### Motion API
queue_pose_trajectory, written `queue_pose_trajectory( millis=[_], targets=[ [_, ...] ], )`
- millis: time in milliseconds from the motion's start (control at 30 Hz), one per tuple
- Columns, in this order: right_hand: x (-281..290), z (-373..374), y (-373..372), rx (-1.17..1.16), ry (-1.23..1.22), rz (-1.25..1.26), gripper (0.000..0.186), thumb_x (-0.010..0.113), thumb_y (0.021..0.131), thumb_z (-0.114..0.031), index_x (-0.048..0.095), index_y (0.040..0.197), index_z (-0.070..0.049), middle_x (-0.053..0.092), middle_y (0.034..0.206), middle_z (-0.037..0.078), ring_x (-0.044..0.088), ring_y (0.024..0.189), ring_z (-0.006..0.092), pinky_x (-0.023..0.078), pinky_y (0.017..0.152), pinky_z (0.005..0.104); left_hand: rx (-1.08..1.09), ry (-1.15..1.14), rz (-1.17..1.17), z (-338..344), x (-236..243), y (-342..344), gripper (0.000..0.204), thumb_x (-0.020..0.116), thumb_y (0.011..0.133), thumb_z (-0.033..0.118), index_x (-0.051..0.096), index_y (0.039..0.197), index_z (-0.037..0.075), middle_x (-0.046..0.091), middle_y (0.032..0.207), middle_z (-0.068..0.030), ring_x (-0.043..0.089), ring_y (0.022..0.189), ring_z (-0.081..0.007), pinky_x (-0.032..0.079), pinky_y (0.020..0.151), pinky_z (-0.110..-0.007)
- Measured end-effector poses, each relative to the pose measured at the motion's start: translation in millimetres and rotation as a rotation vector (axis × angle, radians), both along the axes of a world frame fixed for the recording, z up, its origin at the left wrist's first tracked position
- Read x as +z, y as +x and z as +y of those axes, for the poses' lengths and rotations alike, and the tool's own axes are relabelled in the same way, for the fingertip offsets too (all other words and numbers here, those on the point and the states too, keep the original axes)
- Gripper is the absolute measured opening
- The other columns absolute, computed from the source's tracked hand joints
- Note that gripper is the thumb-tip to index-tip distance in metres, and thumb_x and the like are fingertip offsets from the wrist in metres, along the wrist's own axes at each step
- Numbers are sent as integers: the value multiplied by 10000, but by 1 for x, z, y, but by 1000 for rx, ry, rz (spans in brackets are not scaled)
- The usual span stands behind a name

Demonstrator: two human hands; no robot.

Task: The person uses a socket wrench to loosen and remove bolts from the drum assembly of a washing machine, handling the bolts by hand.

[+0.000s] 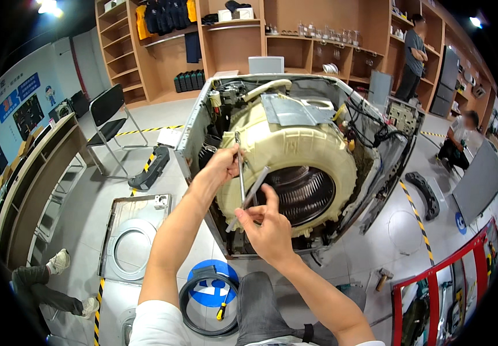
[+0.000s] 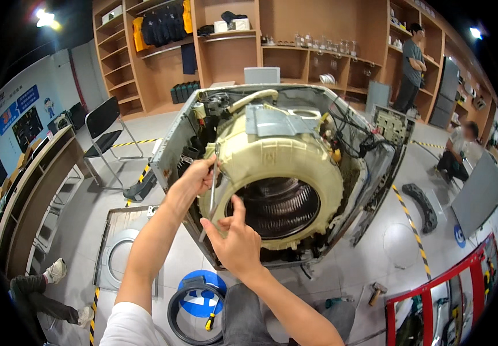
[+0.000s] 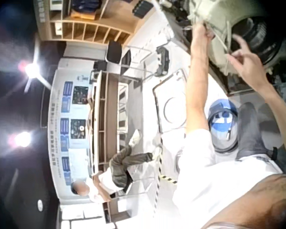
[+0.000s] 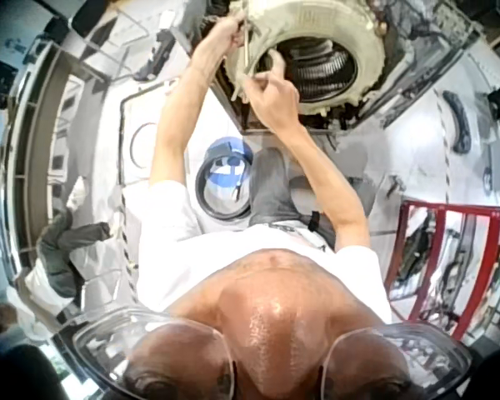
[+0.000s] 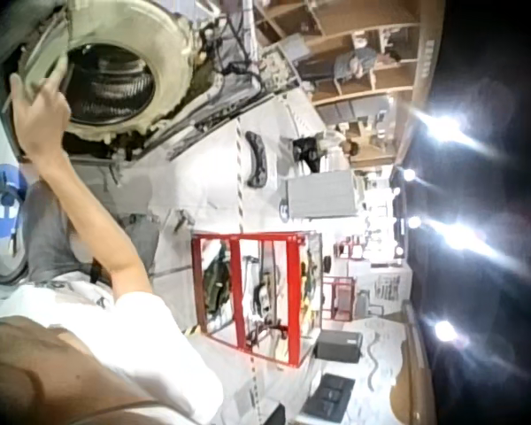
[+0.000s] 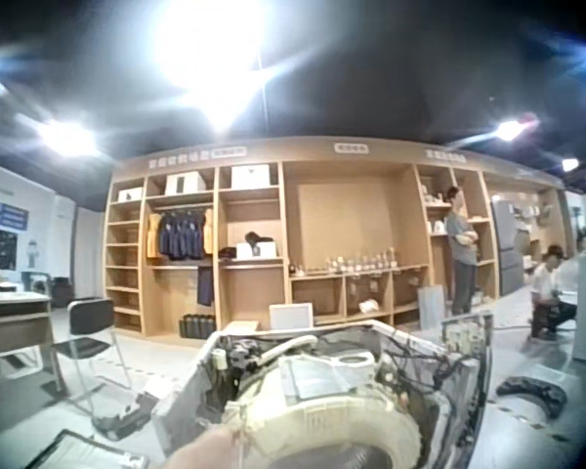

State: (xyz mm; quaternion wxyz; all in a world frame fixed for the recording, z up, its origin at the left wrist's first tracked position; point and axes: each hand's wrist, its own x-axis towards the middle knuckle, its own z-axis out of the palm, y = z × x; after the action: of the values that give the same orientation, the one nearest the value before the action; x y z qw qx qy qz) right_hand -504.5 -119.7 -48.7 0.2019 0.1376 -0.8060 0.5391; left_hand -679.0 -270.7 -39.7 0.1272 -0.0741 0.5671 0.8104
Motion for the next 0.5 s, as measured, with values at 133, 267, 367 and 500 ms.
queue_pose_trajectory(
  millis=[133, 267, 367, 500],
  targets=[
    [8, -19, -18, 72, 169, -71, 322, 546, 879, -299, 621, 885, 15, 644, 676, 134, 620, 585, 222, 468, 570, 335, 68, -66, 9, -3, 2, 5, 270, 517, 886, 309, 511, 682, 133, 305, 473, 59, 259, 379, -76, 197, 343, -250],
    [17, -23, -15, 103, 53, -64, 300, 480, 915, -251, 567, 957, 33, 601, 594, 128, 548, 488, 200, 418, 506, 337, -24, 38, 95, 4, -9, -15, 181, 570, 796, 213, 493, 654, 133, 318, 505, 49, 230, 380, -81, 193, 347, -247],
    [15, -27, -11, -53, 413, 112, 300, 433, 924, -250, 529, 1011, 20, 580, 626, 222, 575, 622, 416, 418, 552, 470, 22, 84, 56, 2, -17, -20, 195, 563, 776, 194, 479, 613, 128, 362, 504, 29, 282, 377, -73, 200, 347, -223],
    [14, -16, -16, -71, 608, 459, 336, 476, 906, -169, 491, 1197, 0, 576, 1003, 222, 548, 899, 373, 428, 730, 435, 59, 50, 142, 5, -30, -33, 266, 496, 837, 285, 471, 628, 124, 384, 492, 16, 289, 362, -92, 215, 336, -258]
  ],
)
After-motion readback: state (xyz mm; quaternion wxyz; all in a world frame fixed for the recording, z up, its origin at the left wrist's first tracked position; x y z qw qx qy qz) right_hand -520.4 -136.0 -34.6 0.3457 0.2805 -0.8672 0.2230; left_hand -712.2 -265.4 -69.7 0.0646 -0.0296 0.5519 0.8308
